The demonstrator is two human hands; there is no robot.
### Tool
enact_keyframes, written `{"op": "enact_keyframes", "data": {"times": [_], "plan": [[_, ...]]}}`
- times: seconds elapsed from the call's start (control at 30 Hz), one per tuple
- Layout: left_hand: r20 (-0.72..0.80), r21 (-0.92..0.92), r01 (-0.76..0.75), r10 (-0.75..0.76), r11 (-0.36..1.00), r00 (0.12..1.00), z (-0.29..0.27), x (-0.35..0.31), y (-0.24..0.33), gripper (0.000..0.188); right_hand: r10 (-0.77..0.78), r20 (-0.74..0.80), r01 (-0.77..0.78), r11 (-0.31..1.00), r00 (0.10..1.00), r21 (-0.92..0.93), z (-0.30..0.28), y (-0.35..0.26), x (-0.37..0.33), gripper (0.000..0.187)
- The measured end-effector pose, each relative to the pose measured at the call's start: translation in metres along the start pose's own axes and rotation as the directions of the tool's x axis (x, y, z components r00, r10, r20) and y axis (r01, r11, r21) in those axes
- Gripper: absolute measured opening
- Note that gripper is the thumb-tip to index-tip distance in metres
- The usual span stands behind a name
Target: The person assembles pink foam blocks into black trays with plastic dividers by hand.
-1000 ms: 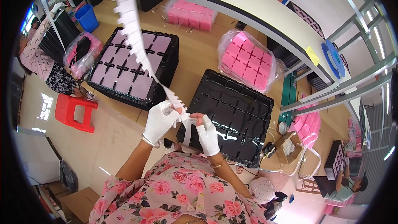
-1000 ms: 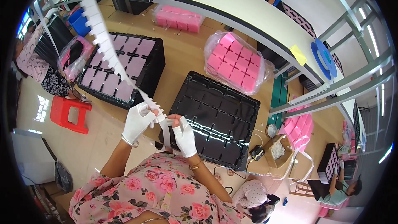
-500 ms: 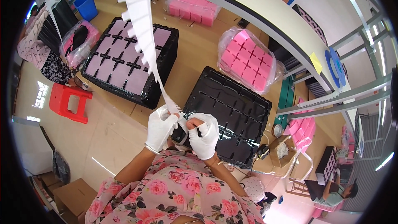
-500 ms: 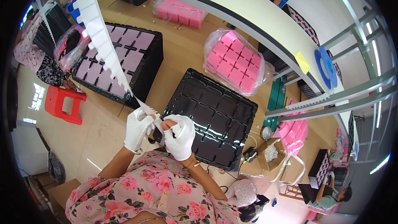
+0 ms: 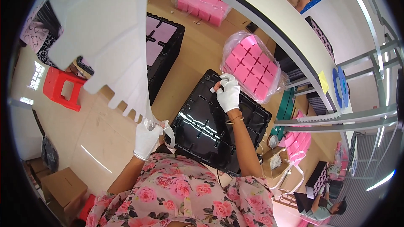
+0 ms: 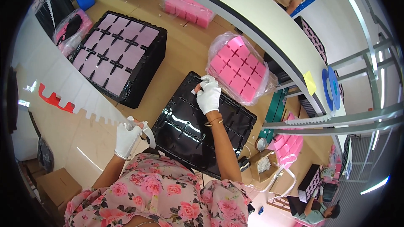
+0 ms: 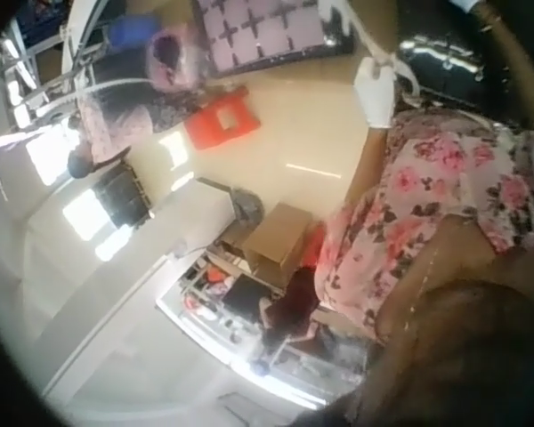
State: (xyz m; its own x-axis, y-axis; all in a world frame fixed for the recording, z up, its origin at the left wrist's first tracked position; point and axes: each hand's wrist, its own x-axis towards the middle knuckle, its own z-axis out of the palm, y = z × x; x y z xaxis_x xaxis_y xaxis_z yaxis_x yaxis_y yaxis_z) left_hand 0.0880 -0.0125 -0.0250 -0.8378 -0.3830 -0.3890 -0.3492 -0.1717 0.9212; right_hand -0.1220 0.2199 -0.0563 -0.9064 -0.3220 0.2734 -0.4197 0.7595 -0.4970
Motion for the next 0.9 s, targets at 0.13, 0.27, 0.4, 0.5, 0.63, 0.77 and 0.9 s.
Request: {"op": "enact_keyframes", "data": {"times": [0.13,0.27,0.4,0.5,0.63,0.77,0.9], "plan": [[-0.003,0.049,0.044,-0.044,0.998,0.999,0.003,0.002,0.002,0.007,0.036,0.041,-0.035,0.999,0.998,-0.022,0.012,0.009,-0.001,0.026],[0.018,0.02,0.034,-0.034,0.999,0.999,0.006,0.01,-0.005,0.007,0.101,-0.019,-0.1,0.994,0.995,0.038,0.015,0.002,-0.004,0.033],[0.096,0.39,-0.306,0.292,0.869,0.952,-0.006,0.024,-0.043,0.006,0.064,-0.067,-0.064,0.998,0.996,-0.003,0.019,0.001,-0.005,0.033],[0.088,0.424,-0.235,0.218,0.874,0.972,-0.001,0.028,-0.031,0.005,0.074,-0.115,-0.075,0.997,0.991,-0.002,0.022,0.004,-0.001,0.028],[0.071,0.034,-0.014,0.011,0.999,0.997,0.018,0.021,0.013,0.007,0.18,-0.165,-0.156,0.977,0.97,0.148,0.03,0.015,0.005,0.015],[0.118,-0.053,0.03,-0.024,0.998,0.993,0.015,0.016,0.022,0.009,0.073,-0.187,-0.043,0.986,0.98,0.161,0.026,0.019,-0.006,0.022],[0.116,-0.08,0.001,0.008,0.997,0.993,0.011,0.019,0.016,0.017,0.201,-0.128,-0.13,0.898,0.971,0.42,0.03,0.0,-0.012,0.03]]}}
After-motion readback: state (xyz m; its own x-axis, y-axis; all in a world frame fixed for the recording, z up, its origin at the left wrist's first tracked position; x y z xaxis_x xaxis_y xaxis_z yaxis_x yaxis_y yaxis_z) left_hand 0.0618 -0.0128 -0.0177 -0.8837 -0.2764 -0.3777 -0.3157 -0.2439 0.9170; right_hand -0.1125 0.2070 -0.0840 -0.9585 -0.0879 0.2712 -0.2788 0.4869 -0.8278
